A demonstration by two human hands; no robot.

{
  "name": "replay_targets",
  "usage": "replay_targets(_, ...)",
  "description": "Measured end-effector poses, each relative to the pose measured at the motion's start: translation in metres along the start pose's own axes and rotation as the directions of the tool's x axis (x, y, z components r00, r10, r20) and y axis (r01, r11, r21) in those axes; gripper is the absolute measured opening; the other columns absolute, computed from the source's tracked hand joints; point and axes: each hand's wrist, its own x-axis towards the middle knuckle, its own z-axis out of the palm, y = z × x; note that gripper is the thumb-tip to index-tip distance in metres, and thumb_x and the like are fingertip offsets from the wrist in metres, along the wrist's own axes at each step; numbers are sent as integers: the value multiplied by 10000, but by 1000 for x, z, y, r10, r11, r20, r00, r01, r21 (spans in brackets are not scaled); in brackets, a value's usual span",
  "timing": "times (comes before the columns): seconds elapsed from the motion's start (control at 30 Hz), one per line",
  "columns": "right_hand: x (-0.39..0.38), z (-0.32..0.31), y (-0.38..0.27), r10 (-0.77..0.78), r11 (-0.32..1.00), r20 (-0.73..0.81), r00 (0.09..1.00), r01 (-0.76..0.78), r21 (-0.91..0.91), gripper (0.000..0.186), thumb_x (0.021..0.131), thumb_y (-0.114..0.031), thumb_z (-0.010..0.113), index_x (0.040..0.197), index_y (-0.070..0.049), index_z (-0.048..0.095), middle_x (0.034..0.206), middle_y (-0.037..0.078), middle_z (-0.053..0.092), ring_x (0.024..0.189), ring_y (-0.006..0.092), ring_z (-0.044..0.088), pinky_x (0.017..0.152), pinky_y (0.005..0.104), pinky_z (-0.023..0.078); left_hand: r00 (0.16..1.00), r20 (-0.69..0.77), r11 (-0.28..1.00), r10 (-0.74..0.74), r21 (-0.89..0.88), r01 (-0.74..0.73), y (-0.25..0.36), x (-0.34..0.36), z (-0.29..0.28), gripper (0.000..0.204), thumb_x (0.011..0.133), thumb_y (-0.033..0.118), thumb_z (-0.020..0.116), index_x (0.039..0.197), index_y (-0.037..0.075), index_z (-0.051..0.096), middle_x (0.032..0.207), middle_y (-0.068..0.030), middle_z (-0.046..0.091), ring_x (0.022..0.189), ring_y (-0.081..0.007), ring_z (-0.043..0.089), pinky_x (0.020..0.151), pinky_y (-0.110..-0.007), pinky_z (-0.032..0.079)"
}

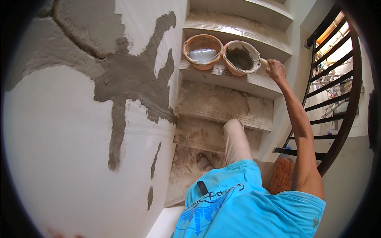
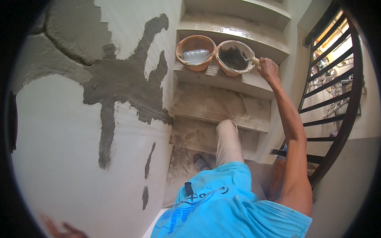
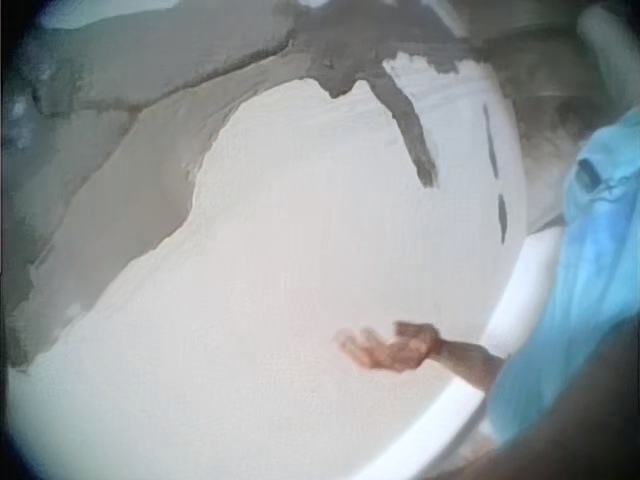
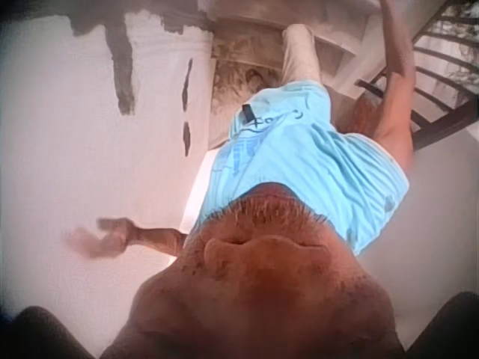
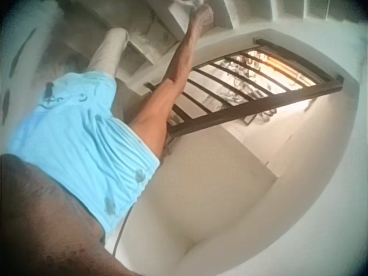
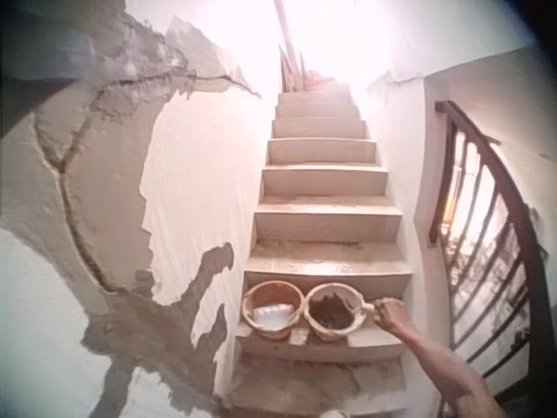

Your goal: The person applies plaster to a vertical wall using a trowel. They repeatedly scoop plaster from a bucket placed on the stairs and spread it onto the wall surface to fill a damaged area.

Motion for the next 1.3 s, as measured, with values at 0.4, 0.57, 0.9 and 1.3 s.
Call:
replay_targets(0.4,102,100,10,-181,970,65,981,189,-155,202,869,-238,714,865,-48,781,853,211,743,803,383,741,700,499,581,-8,948,646,318,-211,733,244,-278,110,402,925,260,712,1240,16,657,1162,-228,698,1071,-419,667,958,-491,515)
replay_targets(0.57,119,120,-1,-121,985,152,981,138,-102,146,833,-139,681,881,-31,766,916,228,749,852,399,749,750,497,601,-285,939,581,190,126,804,238,-354,79,369,936,275,691,1169,-12,683,1014,-207,756,953,-311,729,903,-400,556)
replay_targets(0.9,119,154,3,-101,994,163,982,106,-26,166,844,-149,666,869,-25,773,916,228,751,849,390,753,753,485,604,-409,900,205,154,376,904,255,-327,94,394,975,311,636,1243,23,662,944,-22,690,846,-120,654,710,-272,518)
replay_targets(1.3,116,169,5,13,993,223,975,-39,114,241,867,-250,719,897,-19,780,903,239,747,839,400,739,727,516,580,-403,896,286,185,343,895,274,-311,112,458,974,374,638,1257,14,652,976,-36,695,870,-153,664,740,-322,542)
